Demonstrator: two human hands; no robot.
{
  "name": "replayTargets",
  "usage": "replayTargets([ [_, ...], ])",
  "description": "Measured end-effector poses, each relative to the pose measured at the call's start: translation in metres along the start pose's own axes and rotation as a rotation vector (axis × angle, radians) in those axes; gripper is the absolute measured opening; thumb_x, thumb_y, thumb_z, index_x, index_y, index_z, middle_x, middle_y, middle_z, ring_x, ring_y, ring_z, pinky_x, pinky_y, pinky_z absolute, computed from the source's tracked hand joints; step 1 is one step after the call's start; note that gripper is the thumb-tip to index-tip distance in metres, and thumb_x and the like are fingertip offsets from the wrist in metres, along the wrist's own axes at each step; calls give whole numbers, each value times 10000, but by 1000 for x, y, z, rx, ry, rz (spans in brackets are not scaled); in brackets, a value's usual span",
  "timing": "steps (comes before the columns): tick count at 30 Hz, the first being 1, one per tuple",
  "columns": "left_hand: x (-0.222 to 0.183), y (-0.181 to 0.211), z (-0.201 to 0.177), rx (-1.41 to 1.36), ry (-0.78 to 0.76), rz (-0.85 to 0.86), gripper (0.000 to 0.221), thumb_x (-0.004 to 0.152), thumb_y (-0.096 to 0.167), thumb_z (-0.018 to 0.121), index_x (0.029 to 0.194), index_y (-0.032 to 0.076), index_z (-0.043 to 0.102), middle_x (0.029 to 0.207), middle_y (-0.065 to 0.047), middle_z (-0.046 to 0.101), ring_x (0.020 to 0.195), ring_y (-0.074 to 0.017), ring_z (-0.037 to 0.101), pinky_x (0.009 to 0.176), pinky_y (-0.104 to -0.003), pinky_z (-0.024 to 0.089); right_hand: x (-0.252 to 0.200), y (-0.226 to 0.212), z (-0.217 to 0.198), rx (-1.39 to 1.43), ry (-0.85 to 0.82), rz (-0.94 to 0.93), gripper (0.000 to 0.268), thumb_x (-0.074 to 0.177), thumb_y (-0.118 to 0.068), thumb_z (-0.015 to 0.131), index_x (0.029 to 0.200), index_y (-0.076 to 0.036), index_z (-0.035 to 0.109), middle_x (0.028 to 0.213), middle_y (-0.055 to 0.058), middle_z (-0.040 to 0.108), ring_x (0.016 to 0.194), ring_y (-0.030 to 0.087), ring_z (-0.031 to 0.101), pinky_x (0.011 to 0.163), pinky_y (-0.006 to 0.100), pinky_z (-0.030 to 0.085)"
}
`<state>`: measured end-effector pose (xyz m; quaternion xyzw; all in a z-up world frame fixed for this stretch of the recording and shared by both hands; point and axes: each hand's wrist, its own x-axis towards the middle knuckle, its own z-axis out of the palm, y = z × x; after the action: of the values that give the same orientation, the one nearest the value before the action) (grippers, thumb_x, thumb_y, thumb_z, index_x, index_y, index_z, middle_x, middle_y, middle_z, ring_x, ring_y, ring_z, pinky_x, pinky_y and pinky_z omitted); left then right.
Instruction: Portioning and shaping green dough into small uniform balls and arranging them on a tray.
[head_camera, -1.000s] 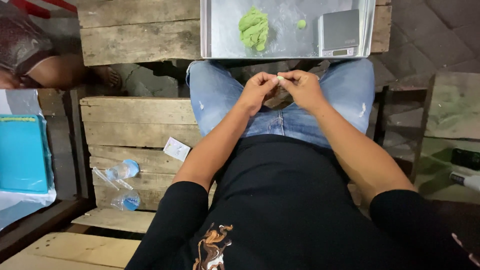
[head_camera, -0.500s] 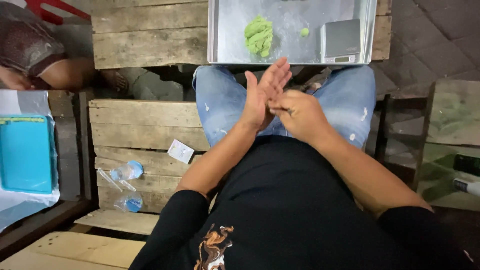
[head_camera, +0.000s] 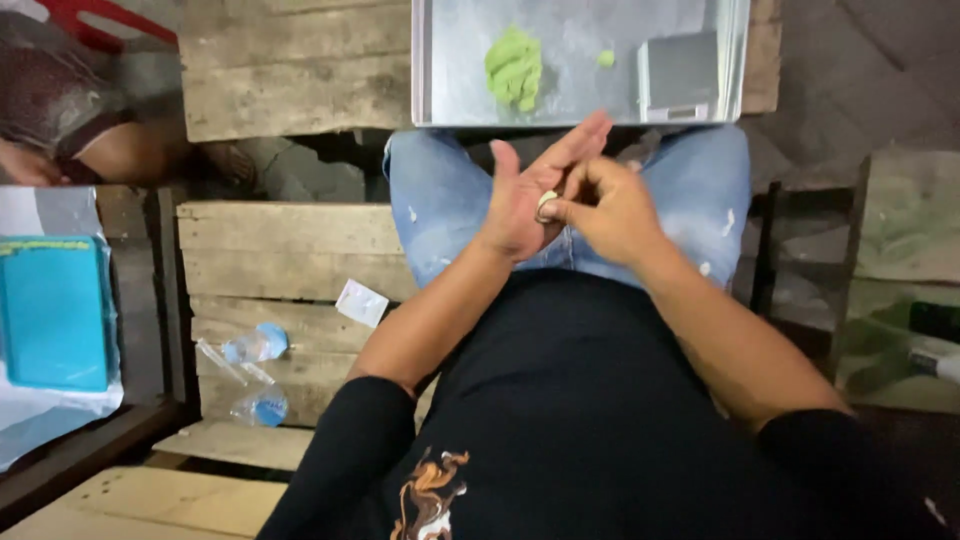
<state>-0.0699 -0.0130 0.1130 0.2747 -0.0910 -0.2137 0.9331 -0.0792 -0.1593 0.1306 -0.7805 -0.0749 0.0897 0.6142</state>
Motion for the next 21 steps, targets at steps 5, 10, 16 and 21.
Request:
replayTargets([
  [5, 4, 19, 7, -450, 47, -55, 1218, 826, 973, 277, 1663, 88, 280, 1684, -252, 262, 1591, -387, 235, 1221, -523, 337, 0, -23, -2, 134, 81, -26, 87, 1041, -148, 685, 1056, -72, 725, 710, 32, 623, 676, 96, 609, 640, 215, 482],
  [10, 5, 9, 8, -433, -53, -9, 1201, 870, 1003, 304, 1655, 95, 293, 1645, -233, 351, 1452, -348, 483, 1108, -472, 527, 0, -43, 5, -151, 322, -495, 273, 1054, -267, 679, 1158, -15, 688, 1017, 156, 649, 921, 317, 618, 882, 407, 463],
  [16, -6, 4, 35, -269, 141, 52, 998, 979, 823, 232, 1694, 131, 151, 1692, -182, 248, 1577, -407, 203, 1243, -539, 227, 12, -68, 43, -565, 92, -760, 973, 982, -809, 354, 1595, -54, 398, 1628, 239, 367, 1537, 480, 224, 1241, 614, 31],
  [21, -27, 12, 31, -400, 17, 70, 1130, 892, 936, 305, 1654, 102, 262, 1533, -89, 522, 1230, -158, 647, 977, -126, 534, 38, -36, 26, -584, 124, -783, 1109, 904, -921, 195, 1653, -110, 307, 1713, 174, 246, 1588, 432, 79, 1197, 613, -194],
])
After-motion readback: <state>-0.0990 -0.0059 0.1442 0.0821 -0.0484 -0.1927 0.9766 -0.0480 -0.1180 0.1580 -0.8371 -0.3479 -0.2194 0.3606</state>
